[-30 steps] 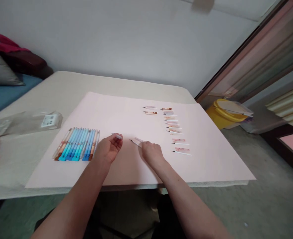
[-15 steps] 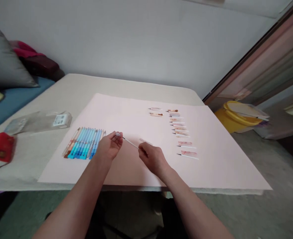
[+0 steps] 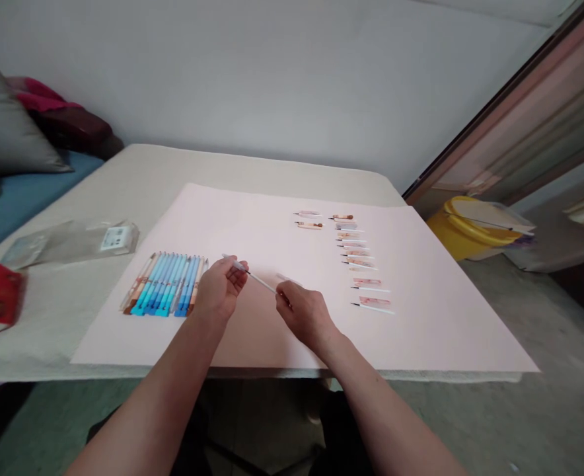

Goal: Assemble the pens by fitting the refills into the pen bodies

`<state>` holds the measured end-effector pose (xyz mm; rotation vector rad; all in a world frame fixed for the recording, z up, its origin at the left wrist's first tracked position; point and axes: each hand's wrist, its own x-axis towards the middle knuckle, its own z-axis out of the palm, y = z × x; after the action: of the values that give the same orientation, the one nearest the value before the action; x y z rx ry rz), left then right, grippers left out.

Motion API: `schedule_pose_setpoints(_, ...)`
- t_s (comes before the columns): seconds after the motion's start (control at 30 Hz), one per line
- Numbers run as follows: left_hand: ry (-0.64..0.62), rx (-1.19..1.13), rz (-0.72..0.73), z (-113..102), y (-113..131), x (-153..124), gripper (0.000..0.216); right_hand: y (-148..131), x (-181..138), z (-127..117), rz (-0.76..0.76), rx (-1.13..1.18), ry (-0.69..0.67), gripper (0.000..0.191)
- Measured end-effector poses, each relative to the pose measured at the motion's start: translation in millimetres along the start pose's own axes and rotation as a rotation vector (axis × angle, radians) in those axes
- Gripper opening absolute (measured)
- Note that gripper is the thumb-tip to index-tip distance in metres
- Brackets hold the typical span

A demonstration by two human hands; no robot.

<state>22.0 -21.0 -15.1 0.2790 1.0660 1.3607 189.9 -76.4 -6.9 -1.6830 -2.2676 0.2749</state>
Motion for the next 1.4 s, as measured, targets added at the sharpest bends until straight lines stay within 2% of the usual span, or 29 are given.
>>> schedule_pose_setpoints(0.2, -0.016, 0.074, 0.072, 4.3, -1.2, -4.8, 0.009, -2.3, -0.1, -0.7, -0.014, 0.004, -0.009, 0.022)
schedule_pose_setpoints(0.33, -0.035, 0.104, 0.023, 10.1, -8.9, -13.1, 0.008, -1.6, 0.7, 1.3, -0.010, 0.015, 0.010, 0.021)
schedule_pose_setpoints(0.43, -0.102, 0.125, -0.031, 13.9, -20.4, -22.7, 0.013, 0.3, 1.5, 4.7, -0.008, 0.050, 0.041, 0.019)
schedule_pose_setpoints(0.6, -0.180, 0.147, -0.056, 14.7, -36.9, -32.1, 0.020, 1.9, 2.3, 9.4, 0.023, 0.251, 0.106, 0.018)
schedule_pose_setpoints(0.83, -0.197, 0.150, -0.093, 13.6, -34.1, -31.8, 0.018, 2.5, 4.2, 15.1, 0.120, 0.547, 0.156, 0.008)
schedule_pose_setpoints(1.13, -0.171, 0.003, -0.198, 13.1, -31.2, -27.8, 0.009, 4.5, 6.3, 10.3, 0.199, 0.803, 0.051, 0.007)
schedule_pose_setpoints(1.2, -0.145, -0.015, -0.220, 13.2, -28.5, -24.8, 0.011, 14.5, 9.5, 2.4, 0.220, 0.768, 0.073, 0.014)
schedule_pose_setpoints(1.27, -0.121, -0.026, -0.209, 13.2, -22.9, -21.5, 0.011, 29.8, 12.8, -5.6, 0.267, 0.634, 0.151, 0.022)
schedule_pose_setpoints(1.33, -0.103, -0.041, -0.172, 12.3, -15.4, -17.9, 0.011, 45.6, 15.1, -9.4, 0.332, 0.382, 0.194, 0.022)
schedule_pose_setpoints(1.4, -0.085, -0.069, -0.130, 10.5, -7.7, -14.4, 0.012, 56.3, 16.0, -5.8, 0.360, 0.106, 0.127, 0.019)
